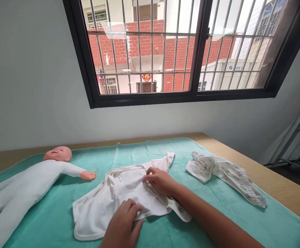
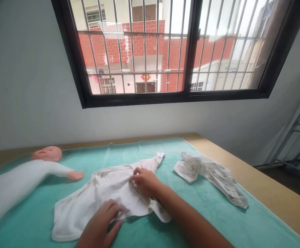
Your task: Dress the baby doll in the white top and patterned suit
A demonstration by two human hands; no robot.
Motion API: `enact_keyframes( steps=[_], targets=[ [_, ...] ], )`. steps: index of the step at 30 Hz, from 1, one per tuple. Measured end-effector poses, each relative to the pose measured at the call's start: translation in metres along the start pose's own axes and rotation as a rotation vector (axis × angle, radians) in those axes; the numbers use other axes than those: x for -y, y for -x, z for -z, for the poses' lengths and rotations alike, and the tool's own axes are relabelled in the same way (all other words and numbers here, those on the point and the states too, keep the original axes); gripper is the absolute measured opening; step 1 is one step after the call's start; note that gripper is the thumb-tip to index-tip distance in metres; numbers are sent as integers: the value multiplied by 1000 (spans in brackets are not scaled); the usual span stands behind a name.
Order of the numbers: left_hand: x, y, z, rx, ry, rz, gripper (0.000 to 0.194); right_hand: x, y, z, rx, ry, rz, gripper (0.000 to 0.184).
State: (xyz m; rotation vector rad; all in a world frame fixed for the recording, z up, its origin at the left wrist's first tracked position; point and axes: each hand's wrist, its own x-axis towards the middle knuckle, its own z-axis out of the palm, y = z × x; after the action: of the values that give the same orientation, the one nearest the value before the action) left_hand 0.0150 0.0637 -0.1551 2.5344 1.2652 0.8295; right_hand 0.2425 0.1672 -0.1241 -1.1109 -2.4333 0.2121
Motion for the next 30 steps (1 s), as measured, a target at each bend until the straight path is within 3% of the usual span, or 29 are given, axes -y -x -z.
enact_keyframes(
  steps=[4,7,10,15,20,23,25,28,30],
  targets=[
    [7,0,-11,-92,-177,-63,10,-17,-15,-1,58,-164,-99,24],
    [9,-1,-14,-135,-264,-125,12,-29,-21,-7,-69,-390,-261,14],
    [9,-3,-9,-108,-206,-127,12,-35,-21,-13,-195,-572,-385,15],
    [0,-5,6,-99,-136,-188,13,-37,-17,-12,-466,-365,-289,15],
    [-11,-1,2,-118,-272,-383,17,-48,-11,-4,-427,-195,-208,19],
    [-15,2,-1,-95,-183,-392,19,-69,-6,2,-351,-19,-196,22],
    [-15,1,7,-97,-9,-224,21,-87,-1,8,-305,84,-251,21],
    [0,-7,37,-177,229,321,30,-110,8,16,-319,159,-424,20],
    [25,-14,63,-303,221,601,30,-120,12,20,-358,169,-504,23]
  ],
)
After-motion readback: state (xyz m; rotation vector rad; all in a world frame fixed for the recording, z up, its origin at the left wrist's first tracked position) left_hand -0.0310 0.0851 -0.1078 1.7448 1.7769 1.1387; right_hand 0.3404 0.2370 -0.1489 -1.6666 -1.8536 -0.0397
